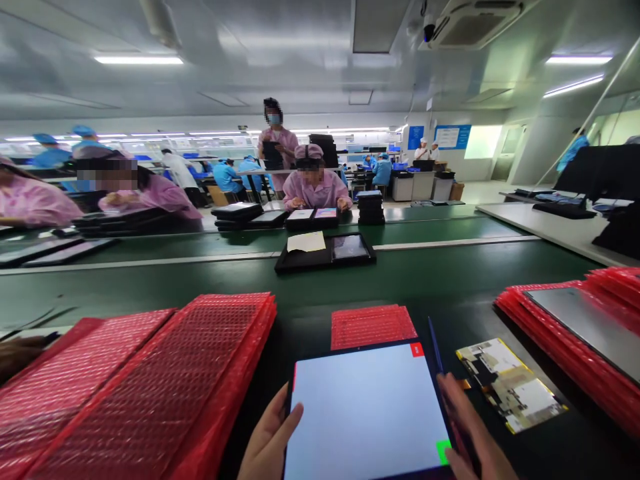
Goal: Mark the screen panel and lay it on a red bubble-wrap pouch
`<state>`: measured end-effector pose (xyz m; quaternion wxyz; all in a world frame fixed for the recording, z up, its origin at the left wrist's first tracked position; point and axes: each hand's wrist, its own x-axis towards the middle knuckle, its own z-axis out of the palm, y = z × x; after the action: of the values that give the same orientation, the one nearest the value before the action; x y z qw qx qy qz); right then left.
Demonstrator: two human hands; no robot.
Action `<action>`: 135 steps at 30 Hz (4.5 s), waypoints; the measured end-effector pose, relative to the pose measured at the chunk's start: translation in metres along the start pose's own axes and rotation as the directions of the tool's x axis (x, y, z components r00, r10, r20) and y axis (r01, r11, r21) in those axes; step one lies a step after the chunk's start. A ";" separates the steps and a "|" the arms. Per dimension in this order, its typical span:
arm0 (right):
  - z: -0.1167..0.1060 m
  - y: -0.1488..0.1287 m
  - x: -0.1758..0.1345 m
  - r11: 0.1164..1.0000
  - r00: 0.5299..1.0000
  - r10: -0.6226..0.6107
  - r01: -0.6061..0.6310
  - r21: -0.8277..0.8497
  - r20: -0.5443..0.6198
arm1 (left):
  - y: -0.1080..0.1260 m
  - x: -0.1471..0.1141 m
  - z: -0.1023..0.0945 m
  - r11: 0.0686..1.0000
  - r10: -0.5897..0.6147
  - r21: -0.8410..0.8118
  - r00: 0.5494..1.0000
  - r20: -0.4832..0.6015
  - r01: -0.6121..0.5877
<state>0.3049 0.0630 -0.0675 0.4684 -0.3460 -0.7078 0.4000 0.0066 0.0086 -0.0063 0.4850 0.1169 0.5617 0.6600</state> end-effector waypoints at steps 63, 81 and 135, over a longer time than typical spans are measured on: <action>-0.032 -0.014 0.031 0.744 0.846 -0.493 0.530 -0.406 0.201 | -0.043 -0.015 0.012 0.172 0.165 0.742 0.761 0.627 -0.648; 0.023 -0.041 0.048 0.815 0.841 0.062 0.268 -0.514 0.537 | 0.017 0.003 0.070 0.409 0.145 0.666 0.765 0.627 -0.624; 0.051 -0.021 0.045 0.974 0.985 0.169 -0.164 -0.158 0.020 | -0.008 0.075 0.090 0.516 0.107 0.555 0.693 0.713 -0.652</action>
<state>0.2399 0.0805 -0.0443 0.3929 -0.4329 -0.7130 0.3871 0.0356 0.1222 -0.0118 0.3655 0.6438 0.5616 0.3694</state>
